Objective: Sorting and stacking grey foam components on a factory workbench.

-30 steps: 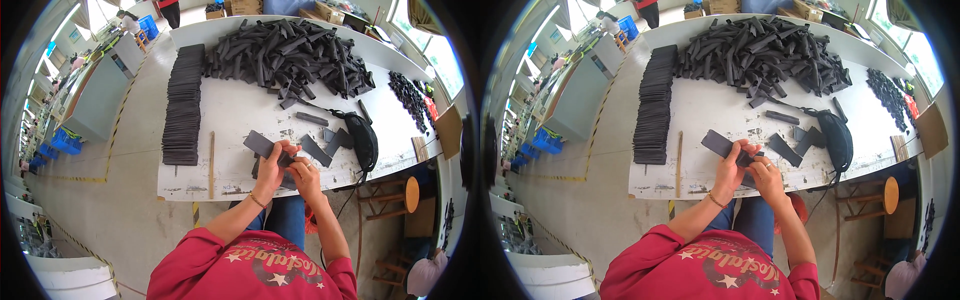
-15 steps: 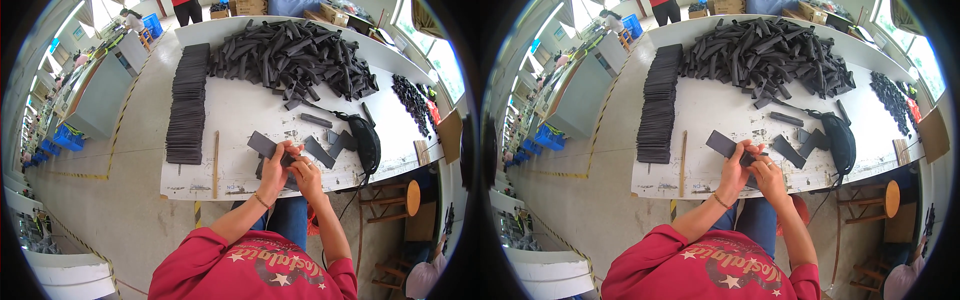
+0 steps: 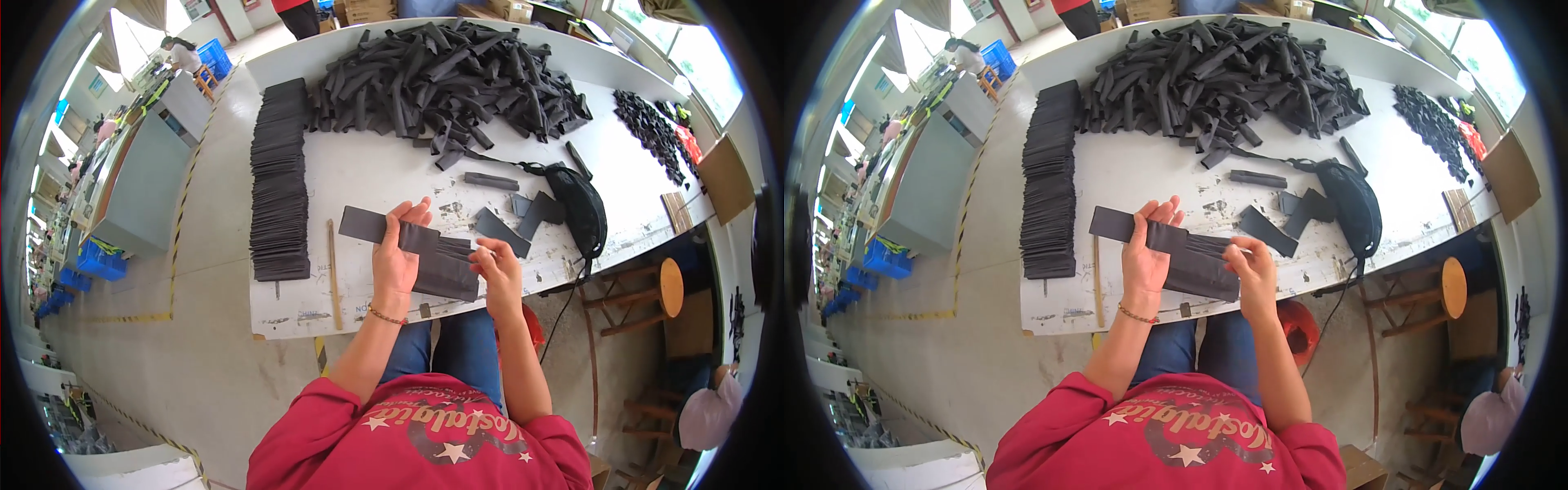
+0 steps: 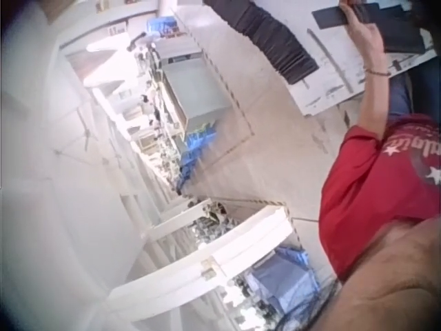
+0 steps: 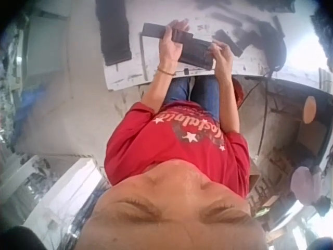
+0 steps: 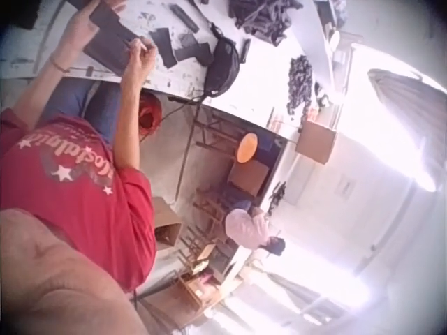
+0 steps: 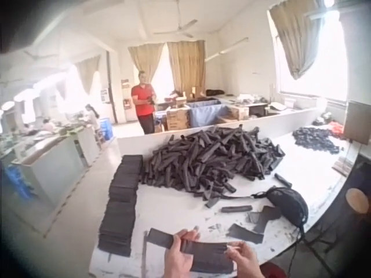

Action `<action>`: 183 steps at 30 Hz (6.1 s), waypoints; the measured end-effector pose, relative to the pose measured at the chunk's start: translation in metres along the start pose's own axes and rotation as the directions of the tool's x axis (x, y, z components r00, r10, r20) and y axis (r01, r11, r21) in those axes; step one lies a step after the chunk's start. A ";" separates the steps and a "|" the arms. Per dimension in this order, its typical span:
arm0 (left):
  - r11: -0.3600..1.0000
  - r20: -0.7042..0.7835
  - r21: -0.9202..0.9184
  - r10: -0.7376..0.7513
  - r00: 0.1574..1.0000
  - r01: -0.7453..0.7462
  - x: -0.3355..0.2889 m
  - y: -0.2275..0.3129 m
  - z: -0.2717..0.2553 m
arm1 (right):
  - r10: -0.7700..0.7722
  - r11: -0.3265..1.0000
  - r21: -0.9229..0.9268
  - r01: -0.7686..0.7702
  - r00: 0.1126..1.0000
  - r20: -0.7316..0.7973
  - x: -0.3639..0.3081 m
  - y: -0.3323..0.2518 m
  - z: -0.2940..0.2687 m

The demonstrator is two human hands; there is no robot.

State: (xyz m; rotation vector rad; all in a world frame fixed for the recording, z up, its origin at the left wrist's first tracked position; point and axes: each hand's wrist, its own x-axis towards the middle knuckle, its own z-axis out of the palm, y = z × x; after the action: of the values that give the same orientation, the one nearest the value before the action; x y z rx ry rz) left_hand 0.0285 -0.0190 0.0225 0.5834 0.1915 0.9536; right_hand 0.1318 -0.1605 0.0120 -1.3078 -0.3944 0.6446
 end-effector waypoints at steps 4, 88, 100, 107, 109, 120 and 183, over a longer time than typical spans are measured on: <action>0.988 0.035 0.032 -0.155 0.987 0.154 -0.011 -0.014 0.003 | -0.006 0.990 -0.140 0.033 0.981 0.194 0.007 -0.006 0.039; 0.926 -0.138 0.211 -0.287 0.948 0.312 -0.016 0.002 -0.047 | 0.157 0.915 -0.398 -0.059 0.964 0.216 -0.005 0.024 0.005; 0.224 0.027 0.974 -0.001 1.000 -0.027 0.014 -0.009 -0.055 | -0.021 0.580 -0.762 0.290 0.940 0.341 0.027 0.022 -0.038; 0.132 0.302 0.946 -0.036 0.952 -0.295 0.140 -0.062 -0.008 | -0.384 0.255 -0.908 0.334 0.896 0.222 0.081 0.040 -0.089; 0.087 0.453 0.890 -0.083 0.887 -0.447 0.181 -0.106 -0.007 | -0.259 -0.104 -0.940 0.324 0.904 0.340 0.098 0.049 -0.099; -0.396 0.405 0.722 -0.422 0.811 -0.567 0.232 -0.225 -0.024 | -0.087 -0.360 -0.720 0.593 0.747 0.659 0.104 0.063 -0.109; 0.886 -0.185 0.171 -0.400 0.898 0.430 0.013 -0.021 0.013 | -0.728 -0.095 -0.787 0.609 0.497 0.472 -0.003 -0.023 -0.027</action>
State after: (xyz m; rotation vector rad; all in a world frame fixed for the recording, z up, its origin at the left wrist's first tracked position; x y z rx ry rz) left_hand 0.0559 -0.0224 0.0234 0.6331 0.5323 0.5571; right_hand 0.1509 -0.1854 0.0285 -1.8999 -1.4095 -0.7814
